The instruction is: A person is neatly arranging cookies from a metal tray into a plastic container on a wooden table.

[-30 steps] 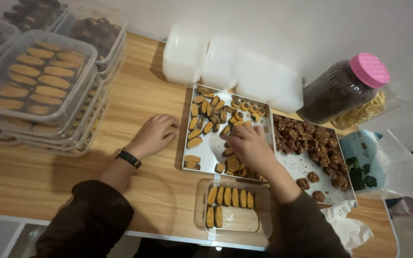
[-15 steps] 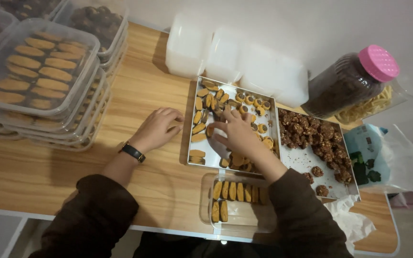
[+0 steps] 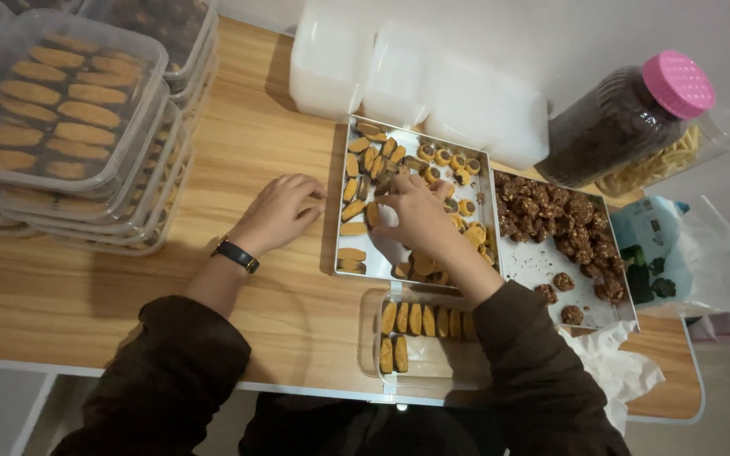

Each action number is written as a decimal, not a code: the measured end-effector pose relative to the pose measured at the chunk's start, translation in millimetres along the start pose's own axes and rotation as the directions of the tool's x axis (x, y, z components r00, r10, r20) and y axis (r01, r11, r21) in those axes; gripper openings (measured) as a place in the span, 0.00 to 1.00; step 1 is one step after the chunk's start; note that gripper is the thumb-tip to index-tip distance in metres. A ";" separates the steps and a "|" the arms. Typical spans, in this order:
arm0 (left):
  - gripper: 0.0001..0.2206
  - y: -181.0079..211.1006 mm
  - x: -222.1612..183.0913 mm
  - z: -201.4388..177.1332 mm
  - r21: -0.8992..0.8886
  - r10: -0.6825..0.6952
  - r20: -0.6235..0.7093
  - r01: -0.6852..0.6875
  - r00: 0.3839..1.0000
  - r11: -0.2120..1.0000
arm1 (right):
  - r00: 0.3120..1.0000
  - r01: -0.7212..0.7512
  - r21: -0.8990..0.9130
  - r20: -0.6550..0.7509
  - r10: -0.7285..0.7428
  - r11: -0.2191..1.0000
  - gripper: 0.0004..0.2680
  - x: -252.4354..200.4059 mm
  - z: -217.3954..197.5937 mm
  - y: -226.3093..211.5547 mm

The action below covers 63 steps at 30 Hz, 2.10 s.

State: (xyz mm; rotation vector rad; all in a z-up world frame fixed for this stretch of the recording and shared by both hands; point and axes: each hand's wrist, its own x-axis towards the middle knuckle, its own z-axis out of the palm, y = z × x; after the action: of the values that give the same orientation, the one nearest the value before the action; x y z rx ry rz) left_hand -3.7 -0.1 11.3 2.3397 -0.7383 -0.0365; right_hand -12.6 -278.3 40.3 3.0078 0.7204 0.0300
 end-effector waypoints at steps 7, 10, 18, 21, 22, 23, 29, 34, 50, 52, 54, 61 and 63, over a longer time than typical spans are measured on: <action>0.12 -5.8 -1.7 2.8 0.005 0.024 -0.006 -0.024 1.000 1.000 | 1.000 -0.003 0.091 -0.027 0.006 0.996 0.21 -25.8 -41.9 -11.7; 0.12 -8.9 -1.6 -0.2 -0.002 0.025 -0.032 -0.025 0.999 1.000 | 0.999 0.051 0.168 0.001 -0.052 0.985 0.20 -61.4 -80.5 -22.5; 0.09 -20.7 3.7 16.4 -0.007 0.076 -0.068 -0.077 0.995 0.997 | 0.991 0.077 0.149 0.100 -0.093 0.986 0.18 -191.2 -77.0 -33.8; 0.09 -30.1 5.1 22.7 -0.013 0.128 -0.107 -0.130 0.986 0.991 | 0.994 0.076 0.079 0.072 -0.081 0.994 0.18 -217.3 -45.4 -22.4; 0.09 -29.7 4.8 23.0 -0.015 0.130 -0.102 -0.133 0.986 0.991 | 0.994 0.070 0.080 0.074 -0.076 0.994 0.18 -218.3 -43.3 -23.6; 0.10 -29.4 4.5 22.5 -0.021 0.125 -0.097 -0.128 0.987 0.992 | 0.993 0.043 0.128 0.108 -0.057 0.991 0.18 -218.5 -41.2 -24.5; 0.12 -24.9 2.8 18.7 -0.025 0.121 -0.088 -0.124 0.989 0.992 | 0.994 0.075 0.169 0.066 -0.088 0.983 0.17 -215.3 -36.3 -34.4; 0.10 -23.8 1.8 17.4 -0.040 0.115 -0.094 -0.119 0.989 0.992 | 0.996 0.062 0.155 0.055 -0.071 0.986 0.19 -226.3 -30.0 -31.6; 0.12 -19.7 1.4 13.6 -0.062 0.109 -0.076 -0.113 0.991 0.992 | 0.999 -0.002 0.299 0.032 -0.008 0.954 0.03 -238.1 -29.6 -42.4; 0.12 -21.2 1.9 14.3 -0.060 0.109 -0.081 -0.114 0.991 0.992 | 1.000 0.007 0.313 0.024 -0.015 0.950 0.02 -235.9 -28.3 -44.0; 0.12 -22.3 2.1 14.6 -0.063 0.087 -0.066 -0.091 0.994 0.994 | 1.000 -0.012 0.342 -0.010 0.016 0.940 0.08 -234.4 -23.5 -44.6; 0.09 -28.6 2.4 18.3 -0.042 0.166 -0.119 -0.172 0.979 0.984 | 0.999 -0.002 0.336 -0.032 0.013 0.942 0.07 -226.4 -21.2 -48.3; 0.10 -25.0 1.6 15.8 -0.053 0.150 -0.107 -0.156 0.983 0.986 | 0.999 0.022 0.338 -0.051 -0.005 0.941 0.07 -224.9 -20.7 -49.5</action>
State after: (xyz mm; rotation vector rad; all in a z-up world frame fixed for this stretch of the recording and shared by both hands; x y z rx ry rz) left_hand 6.7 4.9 -15.9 2.2023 -0.8512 0.1256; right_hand -236.1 -335.3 56.7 3.3385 0.8295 -0.0234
